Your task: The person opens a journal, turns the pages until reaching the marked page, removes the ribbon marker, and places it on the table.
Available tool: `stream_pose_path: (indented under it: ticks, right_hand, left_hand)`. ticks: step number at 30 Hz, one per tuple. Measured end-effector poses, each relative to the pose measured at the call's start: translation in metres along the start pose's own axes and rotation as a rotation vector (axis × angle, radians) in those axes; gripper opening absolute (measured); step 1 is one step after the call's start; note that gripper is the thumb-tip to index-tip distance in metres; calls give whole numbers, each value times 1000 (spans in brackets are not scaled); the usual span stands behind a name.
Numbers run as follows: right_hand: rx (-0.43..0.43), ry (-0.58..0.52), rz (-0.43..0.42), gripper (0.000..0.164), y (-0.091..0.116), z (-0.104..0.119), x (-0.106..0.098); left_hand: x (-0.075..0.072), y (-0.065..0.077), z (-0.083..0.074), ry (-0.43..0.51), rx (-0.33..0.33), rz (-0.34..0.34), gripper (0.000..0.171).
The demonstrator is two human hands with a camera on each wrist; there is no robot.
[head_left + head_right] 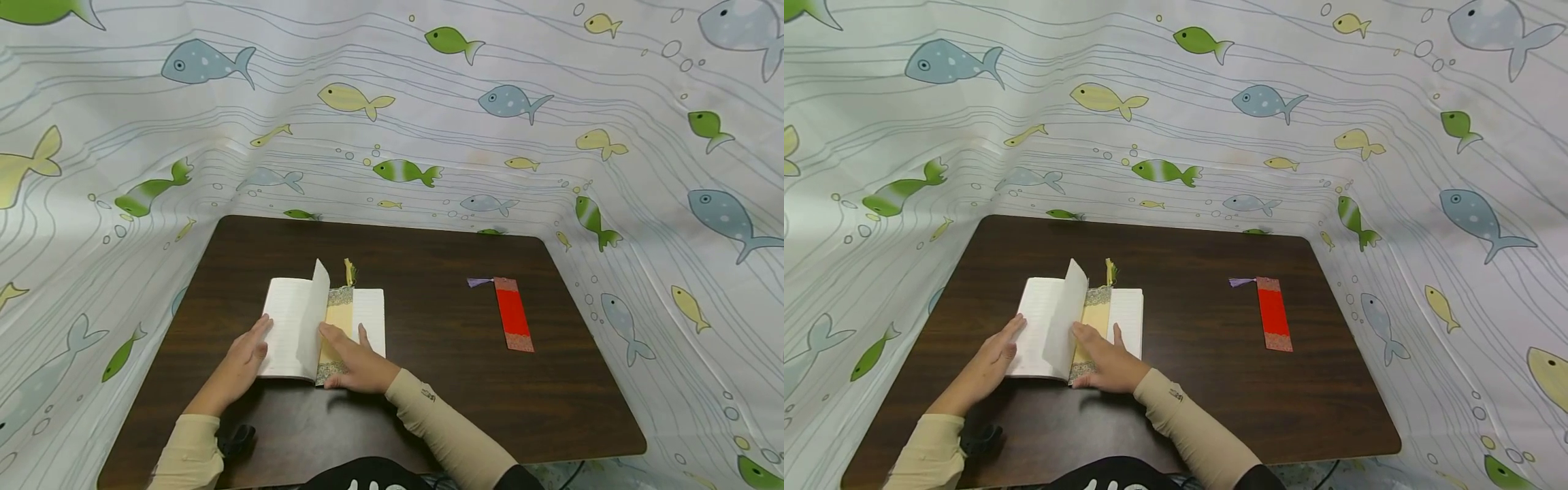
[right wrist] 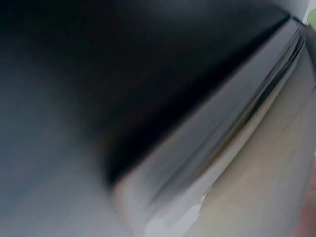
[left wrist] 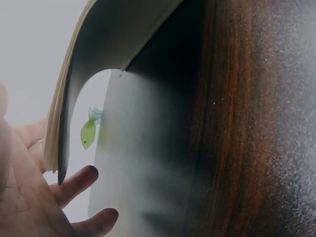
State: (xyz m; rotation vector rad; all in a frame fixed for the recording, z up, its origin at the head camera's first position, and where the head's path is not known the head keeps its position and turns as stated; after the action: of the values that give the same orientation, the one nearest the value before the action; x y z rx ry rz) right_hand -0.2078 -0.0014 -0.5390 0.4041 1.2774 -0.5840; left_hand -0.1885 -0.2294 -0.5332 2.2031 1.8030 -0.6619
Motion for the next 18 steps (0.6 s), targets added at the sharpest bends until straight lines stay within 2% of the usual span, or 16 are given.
stream_pose_path:
  ticks: [3, 7, 10, 12, 18]
  right_hand:
    - [-15, 105, 27, 88, -3, 8, 2]
    - [-26, 221, 56, 72, -5, 14, 8]
    - [-39, 284, 63, 66, -5, 16, 9]
    - [-51, 303, 69, 65, -6, 18, 9]
    - [-52, 303, 72, 61, -6, 18, 7]
  left_hand:
    - [0, 1, 2, 51, -9, -2, 56]
    - [0, 2, 2, 176, -8, 17, 63]
    - [0, 2, 1, 233, -5, 26, 62]
    - [-1, 1, 0, 199, -8, 24, 57]
    - [2, 1, 6, -101, -28, 38, 56]
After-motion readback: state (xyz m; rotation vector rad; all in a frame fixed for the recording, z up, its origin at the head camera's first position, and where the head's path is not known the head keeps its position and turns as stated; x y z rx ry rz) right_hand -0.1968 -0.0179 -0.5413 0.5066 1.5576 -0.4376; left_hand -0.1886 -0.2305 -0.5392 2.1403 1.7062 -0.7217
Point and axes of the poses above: each hand's wrist, its own y-axis away from the middle knuckle, its own x-axis out of the palm, z = x × y, the point moved 5 cm from there along -y, towards the middle knuckle, and after that the axes turned 15 degrees about y, right-handed, at the moved point
